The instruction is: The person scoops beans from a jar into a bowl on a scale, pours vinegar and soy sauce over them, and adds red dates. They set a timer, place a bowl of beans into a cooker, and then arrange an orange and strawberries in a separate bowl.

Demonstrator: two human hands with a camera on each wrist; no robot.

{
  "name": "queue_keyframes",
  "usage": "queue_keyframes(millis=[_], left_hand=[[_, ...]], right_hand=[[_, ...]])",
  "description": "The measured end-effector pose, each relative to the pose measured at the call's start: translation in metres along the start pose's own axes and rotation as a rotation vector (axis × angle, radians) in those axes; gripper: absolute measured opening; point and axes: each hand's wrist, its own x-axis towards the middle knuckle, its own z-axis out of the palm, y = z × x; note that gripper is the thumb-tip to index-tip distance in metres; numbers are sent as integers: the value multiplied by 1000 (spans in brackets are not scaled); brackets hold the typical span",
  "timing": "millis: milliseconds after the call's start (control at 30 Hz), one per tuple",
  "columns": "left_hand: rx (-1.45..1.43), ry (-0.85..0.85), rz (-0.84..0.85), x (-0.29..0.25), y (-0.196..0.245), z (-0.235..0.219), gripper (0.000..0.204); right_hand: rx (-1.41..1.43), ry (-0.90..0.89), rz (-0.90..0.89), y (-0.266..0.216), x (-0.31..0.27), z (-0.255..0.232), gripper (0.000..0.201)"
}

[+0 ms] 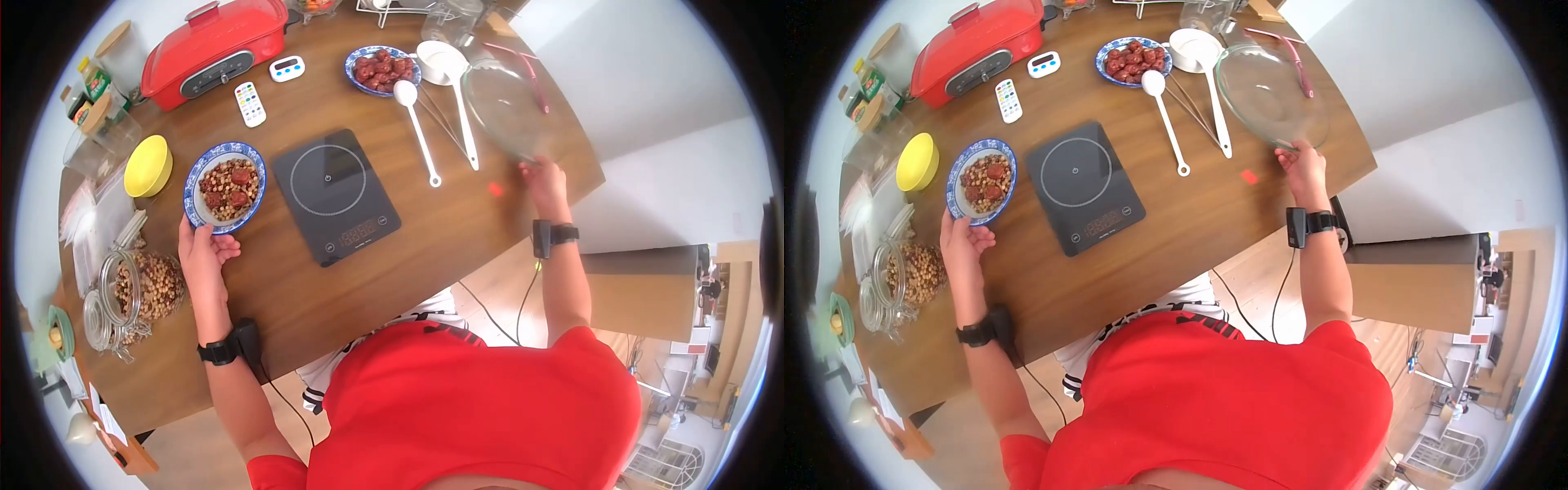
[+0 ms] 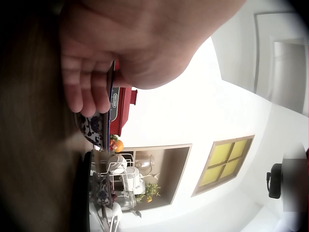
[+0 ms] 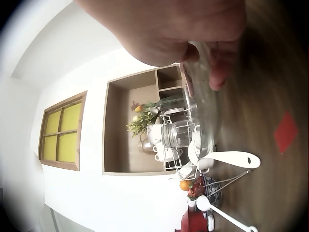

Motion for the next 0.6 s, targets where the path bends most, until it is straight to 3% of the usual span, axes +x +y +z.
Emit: queue_keyframes(millis=[167, 267, 333, 400, 433, 500, 600], left_hand=[[-13, -14, 7, 0, 1, 1, 47], [-7, -18, -4, 0, 2, 0, 48], [-4, -11, 5, 0, 2, 1, 49], [-11, -10, 0, 1, 2, 0, 49], [-6, -18, -4, 1, 2, 0, 49], [4, -17, -10, 0, 0, 0, 49], [5, -12, 14, 3, 2, -2, 50]], right_hand=[[-18, -6, 44, -6, -11, -1, 31], [31, 58, -59, 3, -31, 0, 41], [-222, 301, -306, 9, -70, 25, 49], [-425, 89, -584, 26, -86, 41, 40], [-517, -128, -616, 27, -97, 53, 34], [-1002, -333, -759, 25, -124, 87, 45], [-1263, -398, -1116, 35, -137, 124, 59]])
